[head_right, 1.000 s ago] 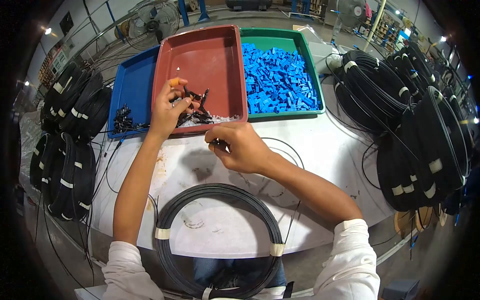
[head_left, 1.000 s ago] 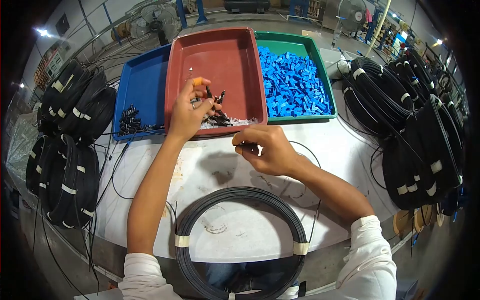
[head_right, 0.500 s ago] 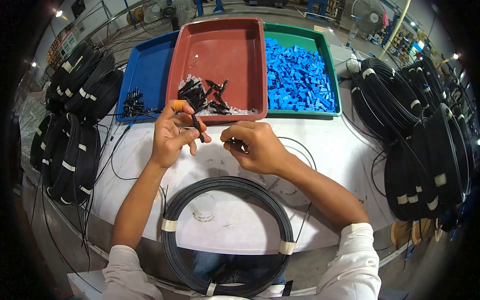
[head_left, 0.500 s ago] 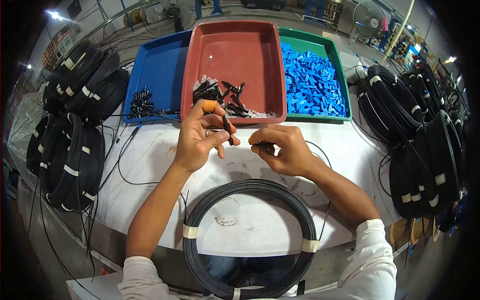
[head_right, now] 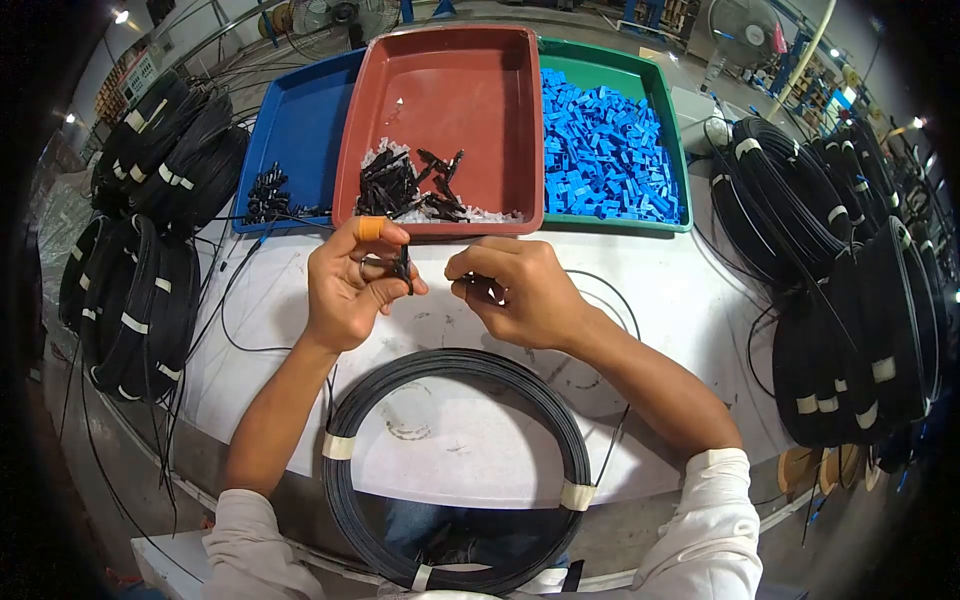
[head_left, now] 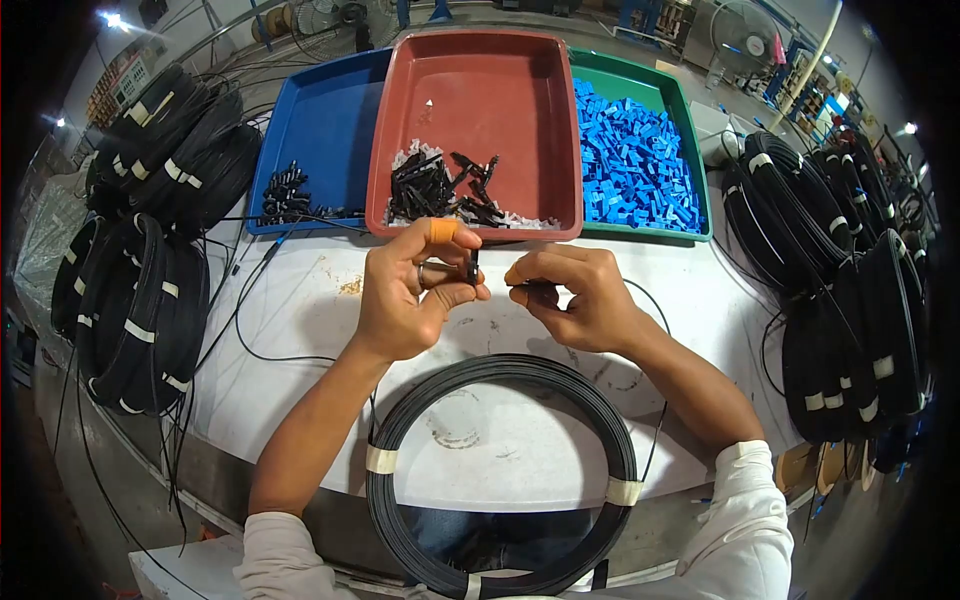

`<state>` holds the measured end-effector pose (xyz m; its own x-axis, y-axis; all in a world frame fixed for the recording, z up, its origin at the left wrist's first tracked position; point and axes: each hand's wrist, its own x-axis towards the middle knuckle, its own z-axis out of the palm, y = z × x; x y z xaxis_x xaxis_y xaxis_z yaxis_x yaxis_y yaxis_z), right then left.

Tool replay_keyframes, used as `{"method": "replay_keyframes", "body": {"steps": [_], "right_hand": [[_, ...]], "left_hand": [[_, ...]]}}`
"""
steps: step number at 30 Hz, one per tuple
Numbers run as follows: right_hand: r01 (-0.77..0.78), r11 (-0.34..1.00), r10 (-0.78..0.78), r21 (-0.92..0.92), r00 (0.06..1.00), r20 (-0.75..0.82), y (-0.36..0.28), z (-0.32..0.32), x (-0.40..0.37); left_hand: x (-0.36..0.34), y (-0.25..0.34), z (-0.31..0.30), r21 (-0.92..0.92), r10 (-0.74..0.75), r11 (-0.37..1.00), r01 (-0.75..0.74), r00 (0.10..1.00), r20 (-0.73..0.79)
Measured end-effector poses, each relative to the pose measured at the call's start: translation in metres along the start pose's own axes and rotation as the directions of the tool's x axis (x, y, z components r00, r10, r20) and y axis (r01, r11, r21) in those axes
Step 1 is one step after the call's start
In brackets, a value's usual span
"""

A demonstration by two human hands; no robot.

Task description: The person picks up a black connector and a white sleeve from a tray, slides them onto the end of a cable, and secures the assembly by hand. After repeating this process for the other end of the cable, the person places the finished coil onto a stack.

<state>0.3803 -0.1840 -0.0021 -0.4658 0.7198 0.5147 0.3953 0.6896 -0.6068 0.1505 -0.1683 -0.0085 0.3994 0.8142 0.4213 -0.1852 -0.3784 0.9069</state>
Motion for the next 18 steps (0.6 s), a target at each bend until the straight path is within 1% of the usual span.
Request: {"method": "replay_keyframes", "body": {"steps": [1, 2, 3, 4, 5, 6, 7, 8, 10, 11, 12, 14, 15, 17, 18], "right_hand": [[0.003, 1.000, -0.003, 0.005, 1.000, -0.003, -0.001, 0.000, 0.000], [0.001, 1.000, -0.001, 0.006, 1.000, -0.004, -0.002, -0.001, 0.000], [0.021, 1.000, -0.021, 0.004, 1.000, -0.019, -0.003, -0.002, 0.001], [0.041, 0.999, -0.041, 0.002, 0.999, -0.033, -0.003, -0.003, 0.002], [0.037, 0.999, -0.037, 0.002, 0.999, -0.032, -0.002, -0.005, 0.003], [0.019, 0.998, -0.018, 0.057, 1.000, -0.023, 0.000, -0.007, 0.004], [0.000, 0.994, 0.001, 0.110, 1.000, -0.013, 0.001, -0.009, 0.005], [-0.004, 0.994, 0.005, 0.109, 1.000, -0.012, 0.001, -0.010, 0.004], [-0.188, 0.937, 0.190, 0.295, 0.982, 0.024, -0.001, -0.012, 0.003], [-0.207, 0.922, 0.197, 0.328, 0.978, 0.063, -0.002, -0.015, 0.004], [-0.207, 0.922, 0.196, 0.328, 0.978, 0.065, -0.001, -0.015, 0.005], [-0.189, 0.861, 0.189, 0.473, 0.981, 0.047, -0.001, -0.014, 0.006], [-0.190, 0.861, 0.188, 0.472, 0.981, 0.050, -0.001, -0.014, 0.006], [-0.182, 0.854, 0.164, 0.488, 0.983, 0.078, -0.003, -0.017, 0.006], [-0.183, 0.853, 0.164, 0.488, 0.983, 0.082, -0.006, -0.019, 0.007]], "left_hand": [[0.000, -0.005, 0.000, 0.190, 0.166, 0.968, -0.162, 0.986, -0.005], [0.000, -0.009, -0.001, 0.371, 0.325, 0.876, -0.310, 0.945, 0.021], [0.000, -0.009, -0.001, 0.514, 0.418, 0.774, -0.369, 0.908, 0.023], [-0.001, -0.006, -0.003, 0.512, 0.415, 0.776, -0.367, 0.910, 0.023], [-0.003, 0.001, -0.005, 0.599, 0.446, 0.691, -0.406, 0.891, 0.089], [-0.004, 0.006, -0.004, 0.673, 0.468, 0.594, -0.442, 0.870, 0.158], [-0.004, 0.006, 0.001, 0.662, 0.482, 0.629, -0.407, 0.873, 0.078], [-0.004, 0.007, 0.002, 0.660, 0.480, 0.632, -0.406, 0.874, 0.077], [-0.004, 0.010, 0.000, 0.698, 0.461, 0.605, -0.383, 0.883, 0.084], [-0.004, 0.012, -0.001, 0.719, 0.454, 0.587, -0.372, 0.887, 0.088], [-0.004, 0.015, -0.002, 0.719, 0.454, 0.587, -0.371, 0.887, 0.086], [-0.005, 0.019, -0.002, 0.743, 0.384, 0.579, -0.335, 0.916, 0.114], [-0.005, 0.019, -0.002, 0.744, 0.385, 0.580, -0.333, 0.916, 0.110], [-0.007, 0.019, -0.002, 0.714, 0.298, 0.651, -0.259, 0.952, 0.074], [-0.007, 0.019, -0.002, 0.714, 0.298, 0.652, -0.256, 0.952, 0.070]]}}
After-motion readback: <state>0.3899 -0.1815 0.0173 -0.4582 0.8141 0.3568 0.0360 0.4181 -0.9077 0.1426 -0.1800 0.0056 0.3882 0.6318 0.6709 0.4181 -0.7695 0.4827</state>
